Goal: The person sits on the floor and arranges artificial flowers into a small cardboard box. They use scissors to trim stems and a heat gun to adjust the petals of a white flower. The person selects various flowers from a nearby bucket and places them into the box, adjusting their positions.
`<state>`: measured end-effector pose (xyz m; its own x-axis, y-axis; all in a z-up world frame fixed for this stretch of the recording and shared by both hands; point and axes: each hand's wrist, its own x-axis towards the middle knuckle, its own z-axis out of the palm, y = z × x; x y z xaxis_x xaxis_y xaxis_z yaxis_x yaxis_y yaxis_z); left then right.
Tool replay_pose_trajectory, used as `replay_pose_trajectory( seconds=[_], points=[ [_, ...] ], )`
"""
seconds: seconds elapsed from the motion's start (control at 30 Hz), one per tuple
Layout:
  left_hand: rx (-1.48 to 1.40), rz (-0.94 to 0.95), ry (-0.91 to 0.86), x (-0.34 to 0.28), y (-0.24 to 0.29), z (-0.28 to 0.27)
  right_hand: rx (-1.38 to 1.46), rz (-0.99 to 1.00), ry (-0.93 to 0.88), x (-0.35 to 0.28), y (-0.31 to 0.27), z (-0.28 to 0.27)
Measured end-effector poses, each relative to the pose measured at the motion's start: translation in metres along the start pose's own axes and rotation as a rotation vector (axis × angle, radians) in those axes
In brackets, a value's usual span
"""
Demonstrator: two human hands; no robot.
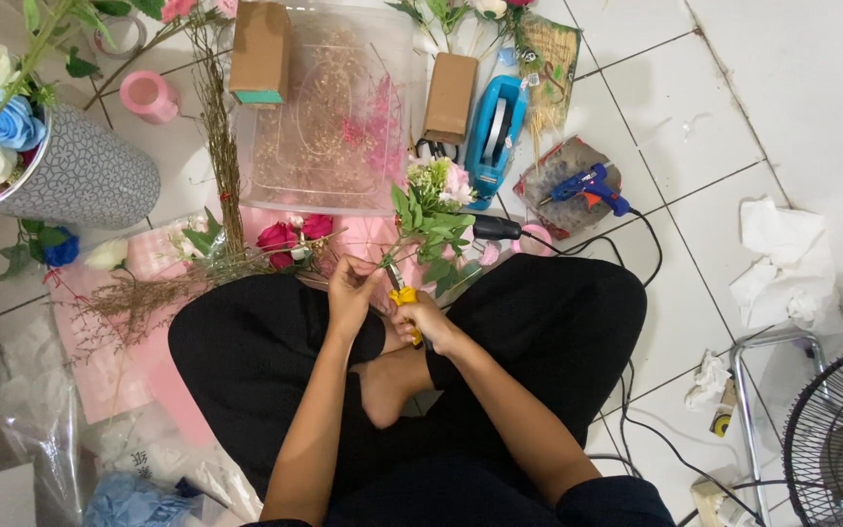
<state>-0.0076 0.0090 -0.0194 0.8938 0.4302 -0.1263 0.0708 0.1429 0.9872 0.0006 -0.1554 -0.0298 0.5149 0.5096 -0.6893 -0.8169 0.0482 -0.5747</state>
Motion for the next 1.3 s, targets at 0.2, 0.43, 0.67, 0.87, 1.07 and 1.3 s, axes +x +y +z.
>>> replay_pose_trajectory(
  seconds=[0.2,0.43,0.67,0.87,1.07,1.3],
  points=[
    [-0.01,0.024,0.011,0.001,-0.006,-0.002,-0.03,-0.043,0.07,0.005,0.007,0.003],
    [0.009,0.053,0.072,-0.001,0.0,0.001,-0.065,-0.093,0.076,-0.022,-0.02,0.026],
    [-0.009,0.107,0.104,-0.009,0.014,0.001,0.019,-0.112,0.104,-0.032,-0.044,0.034],
    [0.221,0.266,0.038,-0.033,0.064,0.0,-0.015,-0.102,0.111,-0.033,-0.048,0.035],
    [0.259,0.246,0.088,-0.04,0.08,-0.011,-0.025,-0.014,0.094,0.005,-0.028,0.019],
    [0.229,0.148,0.008,-0.051,0.02,-0.02,-0.183,-0.345,0.259,0.005,-0.041,0.031]
  ],
)
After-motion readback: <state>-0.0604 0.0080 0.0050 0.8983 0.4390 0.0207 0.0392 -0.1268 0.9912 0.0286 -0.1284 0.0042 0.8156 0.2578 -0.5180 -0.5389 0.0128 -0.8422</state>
